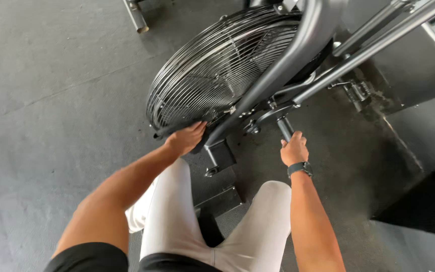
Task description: The person wipes the fan cage and handlebars of an air bike using a black cloth. They systematically clean the metal surfaces of the exercise machine in a gym setting.
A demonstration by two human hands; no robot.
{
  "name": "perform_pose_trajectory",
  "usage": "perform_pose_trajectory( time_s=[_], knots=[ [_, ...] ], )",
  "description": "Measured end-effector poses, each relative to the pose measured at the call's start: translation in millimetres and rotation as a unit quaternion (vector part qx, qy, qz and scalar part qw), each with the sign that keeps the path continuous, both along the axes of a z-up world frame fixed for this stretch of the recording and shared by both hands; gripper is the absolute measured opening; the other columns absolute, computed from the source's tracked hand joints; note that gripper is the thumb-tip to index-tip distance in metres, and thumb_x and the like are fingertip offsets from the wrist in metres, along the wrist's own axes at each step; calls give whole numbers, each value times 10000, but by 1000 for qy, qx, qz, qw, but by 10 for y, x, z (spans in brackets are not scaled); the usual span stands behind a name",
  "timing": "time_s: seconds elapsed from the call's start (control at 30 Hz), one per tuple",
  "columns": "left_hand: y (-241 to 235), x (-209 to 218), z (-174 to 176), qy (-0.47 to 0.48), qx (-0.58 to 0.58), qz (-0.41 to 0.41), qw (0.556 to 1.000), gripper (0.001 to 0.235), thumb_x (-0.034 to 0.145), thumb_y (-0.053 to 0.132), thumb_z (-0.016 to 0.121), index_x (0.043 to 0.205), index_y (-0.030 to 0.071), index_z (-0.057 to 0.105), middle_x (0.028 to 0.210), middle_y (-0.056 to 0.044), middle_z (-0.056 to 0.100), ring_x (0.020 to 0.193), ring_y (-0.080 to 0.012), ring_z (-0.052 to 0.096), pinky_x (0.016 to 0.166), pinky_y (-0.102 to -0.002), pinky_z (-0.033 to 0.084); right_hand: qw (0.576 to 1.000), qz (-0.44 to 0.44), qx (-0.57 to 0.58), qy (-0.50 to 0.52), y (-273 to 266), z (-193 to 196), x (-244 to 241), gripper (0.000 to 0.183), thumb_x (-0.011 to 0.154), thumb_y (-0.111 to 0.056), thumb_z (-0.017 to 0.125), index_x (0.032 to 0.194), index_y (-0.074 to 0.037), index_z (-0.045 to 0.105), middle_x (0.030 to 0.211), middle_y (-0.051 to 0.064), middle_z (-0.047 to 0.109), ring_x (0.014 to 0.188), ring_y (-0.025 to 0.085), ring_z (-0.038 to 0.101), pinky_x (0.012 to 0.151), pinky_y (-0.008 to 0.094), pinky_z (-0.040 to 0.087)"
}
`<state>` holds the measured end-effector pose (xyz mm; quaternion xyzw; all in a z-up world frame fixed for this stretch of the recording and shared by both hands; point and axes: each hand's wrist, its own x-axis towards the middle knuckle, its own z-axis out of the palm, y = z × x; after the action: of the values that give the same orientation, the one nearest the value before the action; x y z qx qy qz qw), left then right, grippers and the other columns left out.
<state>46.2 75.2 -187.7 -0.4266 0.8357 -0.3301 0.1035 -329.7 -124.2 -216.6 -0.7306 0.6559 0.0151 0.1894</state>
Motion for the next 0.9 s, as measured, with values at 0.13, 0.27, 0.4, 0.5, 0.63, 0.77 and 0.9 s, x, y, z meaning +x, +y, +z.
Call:
perform_pose_trajectory(
  time_s=[0.13,0.27,0.4,0.5,0.63,0.77,0.9],
  knots=[
    [-218,-152,-907,3,49,25,998,336,1080,314,740,1343,162,885,1623,-102,754,1693,-391,498,1551,-644,164,1000,-8,19,0,19,-37,-23,513,1216,-393,648,1519,-27,454,1381,284,630,1194,611,809,1025,731,688],
    [-573,-402,-1316,31,99,79,991,322,1112,250,702,1335,129,899,1563,-71,800,1704,-331,477,1580,-574,87,1000,-8,27,14,3,5,-14,504,1212,-380,652,1526,-38,455,1383,260,636,1191,590,823,1022,710,696],
    [-739,-504,-1441,1,242,181,953,431,1173,248,589,1533,148,803,1701,25,709,1776,-260,336,1578,-532,-23,999,-10,39,7,0,27,0,472,1216,-320,629,1543,-20,465,1342,253,643,1170,565,835,999,704,715],
    [-700,-504,-1350,-45,271,164,947,430,1179,236,580,1543,144,788,1703,-11,713,1777,-303,336,1581,-561,-19,999,-7,35,8,19,49,39,463,1205,-328,645,1516,-26,484,1330,243,654,1175,572,833,1009,702,704],
    [-637,-508,-1204,-44,250,149,956,430,1183,190,566,1551,85,763,1729,-117,684,1785,-372,331,1593,-610,-35,1000,-9,14,6,33,126,64,452,1198,-331,667,1498,-44,488,1324,240,664,1194,581,828,1022,699,696],
    [-382,-375,-860,16,141,99,985,437,1160,195,636,1509,-30,772,1706,-215,688,1745,-378,445,1594,-607,97,1000,0,-7,4,69,170,72,442,1194,-324,668,1491,-45,497,1292,226,670,1157,567,841,984,694,707],
    [-96,-120,-442,65,64,27,995,418,1091,218,719,1406,-41,813,1591,-253,759,1670,-404,544,1566,-651,141,1000,18,-8,20,128,171,42,557,1223,-368,621,1604,-5,437,1346,254,648,1150,569,834,974,693,703]
  ],
)
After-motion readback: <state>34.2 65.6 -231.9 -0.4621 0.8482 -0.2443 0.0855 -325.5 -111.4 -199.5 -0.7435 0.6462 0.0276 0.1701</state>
